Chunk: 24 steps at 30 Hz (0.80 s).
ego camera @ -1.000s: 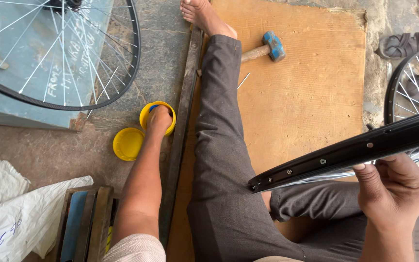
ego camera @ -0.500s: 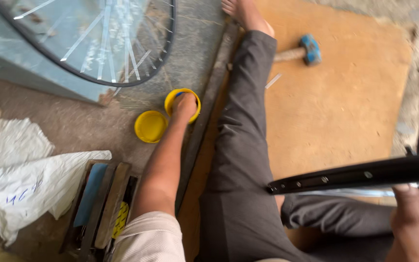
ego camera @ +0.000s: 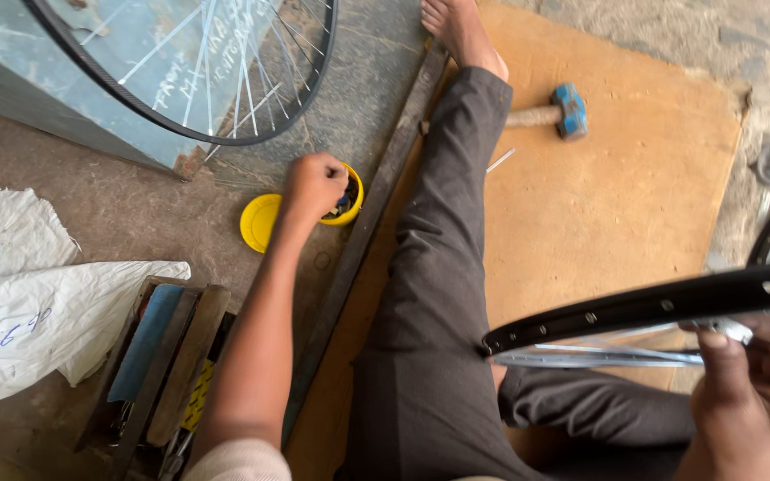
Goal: The person is building bicycle wheels by inserting spokes into a rim and securing them with nipples by hand.
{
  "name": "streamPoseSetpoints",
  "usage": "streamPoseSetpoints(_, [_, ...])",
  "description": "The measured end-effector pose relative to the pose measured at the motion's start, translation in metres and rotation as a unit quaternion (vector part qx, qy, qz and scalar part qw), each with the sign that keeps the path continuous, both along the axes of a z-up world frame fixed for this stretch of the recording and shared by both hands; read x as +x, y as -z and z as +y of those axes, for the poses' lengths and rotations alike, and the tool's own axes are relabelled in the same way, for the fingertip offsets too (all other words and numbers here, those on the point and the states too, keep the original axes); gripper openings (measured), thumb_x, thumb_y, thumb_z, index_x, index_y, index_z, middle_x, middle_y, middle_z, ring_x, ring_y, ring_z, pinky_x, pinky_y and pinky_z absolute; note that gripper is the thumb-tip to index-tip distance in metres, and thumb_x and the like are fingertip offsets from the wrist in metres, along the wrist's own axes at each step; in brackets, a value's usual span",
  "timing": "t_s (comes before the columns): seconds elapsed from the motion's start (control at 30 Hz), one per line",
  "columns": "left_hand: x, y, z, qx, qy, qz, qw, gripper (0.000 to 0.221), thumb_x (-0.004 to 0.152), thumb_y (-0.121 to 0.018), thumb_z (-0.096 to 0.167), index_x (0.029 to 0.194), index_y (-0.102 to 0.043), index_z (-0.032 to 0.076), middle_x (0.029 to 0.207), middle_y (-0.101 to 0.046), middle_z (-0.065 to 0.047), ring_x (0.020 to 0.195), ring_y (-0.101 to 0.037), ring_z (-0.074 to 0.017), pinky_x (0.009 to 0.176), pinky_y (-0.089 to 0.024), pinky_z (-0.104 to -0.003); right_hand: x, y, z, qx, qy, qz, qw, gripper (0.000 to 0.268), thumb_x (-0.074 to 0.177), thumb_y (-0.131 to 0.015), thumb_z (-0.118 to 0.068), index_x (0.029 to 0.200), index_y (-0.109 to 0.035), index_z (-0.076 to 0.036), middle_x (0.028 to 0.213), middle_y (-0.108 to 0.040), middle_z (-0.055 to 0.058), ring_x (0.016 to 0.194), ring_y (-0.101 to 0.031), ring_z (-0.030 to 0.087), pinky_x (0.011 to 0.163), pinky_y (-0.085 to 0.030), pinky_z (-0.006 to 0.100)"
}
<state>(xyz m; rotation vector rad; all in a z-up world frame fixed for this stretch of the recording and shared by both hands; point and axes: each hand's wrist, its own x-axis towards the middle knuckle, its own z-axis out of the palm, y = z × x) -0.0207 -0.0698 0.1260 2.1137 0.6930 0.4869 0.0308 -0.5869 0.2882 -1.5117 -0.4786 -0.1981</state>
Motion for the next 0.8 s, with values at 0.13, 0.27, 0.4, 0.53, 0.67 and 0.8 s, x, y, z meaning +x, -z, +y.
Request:
streamPoseSetpoints(0.13, [-0.046, -0.101, -0.078, -0.229, 0.067, -0.209, 0.948, 0.007, 0.091, -0.074, -0.001, 0.096, -0.069, -0.001, 0.084, -0.072, -0.005, 0.075, -0.073, -0.0104, 0.071, -0.061, -0.024, -0.005, -0.005, 0.008, -0.028, 0.005, -0.014, 0.999, 0.012, 0.111, -0.070, 0.009, 0.120, -0.063, 0.005, 0.112, -0.073, 0.016, 0.103, -0.074, 0.017, 0.099, -0.061, 0.028])
streamPoseSetpoints(0.27, [-0.083, -0.183, -0.156, -0.222, 0.128, -0.256, 0.932, 0.008, 0.092, -0.073, -0.004, 0.098, -0.069, 0.000, 0.090, -0.072, -0.005, 0.077, -0.064, -0.0077, 0.070, -0.052, -0.022, -0.009, -0.013, 0.012, -0.003, 0.003, -0.006, 1.000, 0.012, 0.107, -0.070, 0.008, 0.117, -0.064, 0.007, 0.109, -0.072, 0.015, 0.096, -0.069, 0.014, 0.092, -0.057, 0.025])
streamPoseSetpoints(0.4, [-0.097, -0.235, -0.203, -0.106, 0.194, -0.284, 0.933, 0.014, 0.094, -0.072, -0.008, 0.103, -0.068, 0.001, 0.099, -0.073, -0.005, 0.086, -0.069, -0.0087, 0.077, -0.057, -0.023, -0.016, -0.030, 0.023, -0.022, 0.035, -0.009, 0.999, 0.016, 0.103, -0.069, 0.007, 0.118, -0.066, 0.005, 0.105, -0.070, 0.011, 0.093, -0.067, 0.011, 0.085, -0.053, 0.021])
streamPoseSetpoints(0.53, [-0.104, -0.265, -0.248, -0.106, 0.278, -0.340, 0.892, 0.017, 0.094, -0.068, -0.009, 0.106, -0.064, 0.002, 0.108, -0.072, -0.008, 0.098, -0.073, -0.0138, 0.084, -0.062, -0.024, -0.023, -0.038, 0.023, -0.031, 0.010, -0.020, 0.999, 0.011, 0.103, -0.067, 0.009, 0.113, -0.065, 0.006, 0.109, -0.071, 0.011, 0.096, -0.068, 0.013, 0.088, -0.054, 0.023])
streamPoseSetpoints(0.67, [-0.114, -0.287, -0.290, 0.017, 0.305, -0.288, 0.908, 0.020, 0.095, -0.073, -0.007, 0.109, -0.066, 0.005, 0.109, -0.072, -0.007, 0.092, -0.076, -0.0159, 0.084, -0.063, -0.026, -0.027, -0.029, 0.021, -0.040, -0.018, -0.061, 0.997, 0.014, 0.100, -0.067, 0.012, 0.113, -0.064, 0.007, 0.112, -0.069, 0.014, 0.103, -0.068, 0.016, 0.094, -0.054, 0.026])
streamPoseSetpoints(0.8, [-0.103, -0.292, -0.318, 0.200, 0.258, -0.243, 0.913, 0.022, 0.100, -0.074, -0.004, 0.120, -0.067, 0.002, 0.114, -0.069, -0.012, 0.099, -0.073, -0.0245, 0.084, -0.060, -0.032, -0.029, -0.026, 0.028, -0.015, -0.048, -0.119, 0.992, 0.016, 0.098, -0.070, 0.012, 0.111, -0.065, 0.004, 0.110, -0.069, 0.016, 0.102, -0.068, 0.019, 0.093, -0.054, 0.027])
